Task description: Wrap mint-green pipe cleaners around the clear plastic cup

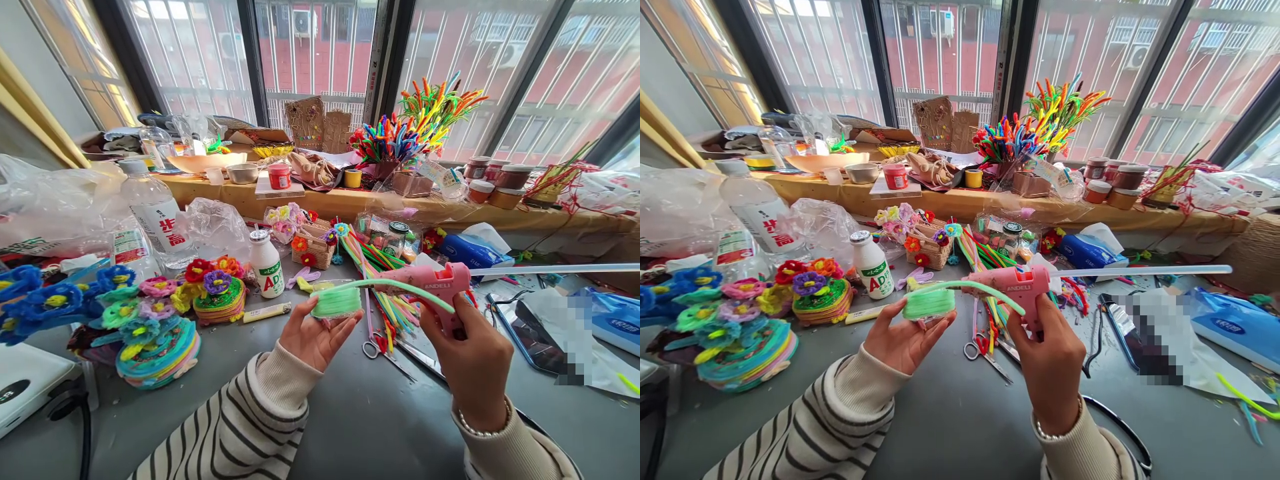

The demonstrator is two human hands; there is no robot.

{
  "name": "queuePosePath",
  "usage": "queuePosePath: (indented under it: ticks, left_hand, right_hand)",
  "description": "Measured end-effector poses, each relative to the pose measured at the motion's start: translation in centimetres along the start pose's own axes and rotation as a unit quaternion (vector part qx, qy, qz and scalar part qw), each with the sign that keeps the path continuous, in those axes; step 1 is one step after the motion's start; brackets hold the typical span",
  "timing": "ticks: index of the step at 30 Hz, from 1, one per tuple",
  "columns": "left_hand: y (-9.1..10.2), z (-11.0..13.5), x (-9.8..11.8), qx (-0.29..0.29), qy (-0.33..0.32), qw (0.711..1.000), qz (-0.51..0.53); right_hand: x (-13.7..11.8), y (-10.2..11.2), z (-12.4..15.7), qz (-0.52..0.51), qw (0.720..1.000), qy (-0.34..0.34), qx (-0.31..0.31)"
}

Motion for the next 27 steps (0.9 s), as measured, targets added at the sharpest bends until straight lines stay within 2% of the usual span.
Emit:
queuePosePath:
  ticks: [13, 27]
  left_hand:
    - [-0.26, -0.04, -0.09, -0.042, 0.008, 0.999, 0.007]
    - [-0.79, 0.14, -0.13, -0.059, 0.006, 0.998, -0.013]
  right_hand:
    - [0.31, 0.02, 0.19, -0.015, 1.000, 0.000, -0.001]
    - [0.60, 0.44, 0.28, -0.004, 0.999, -0.029, -0.015]
Point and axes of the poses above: each hand's wrist, its own z-axis away from the middle knuckle, its own y-axis out of the back of the hand, x = y × z, the point moved 8 cm from there along -z, towards the middle knuckle, and after that the axes turned 9 degrees about y, right-handed, at the moved point
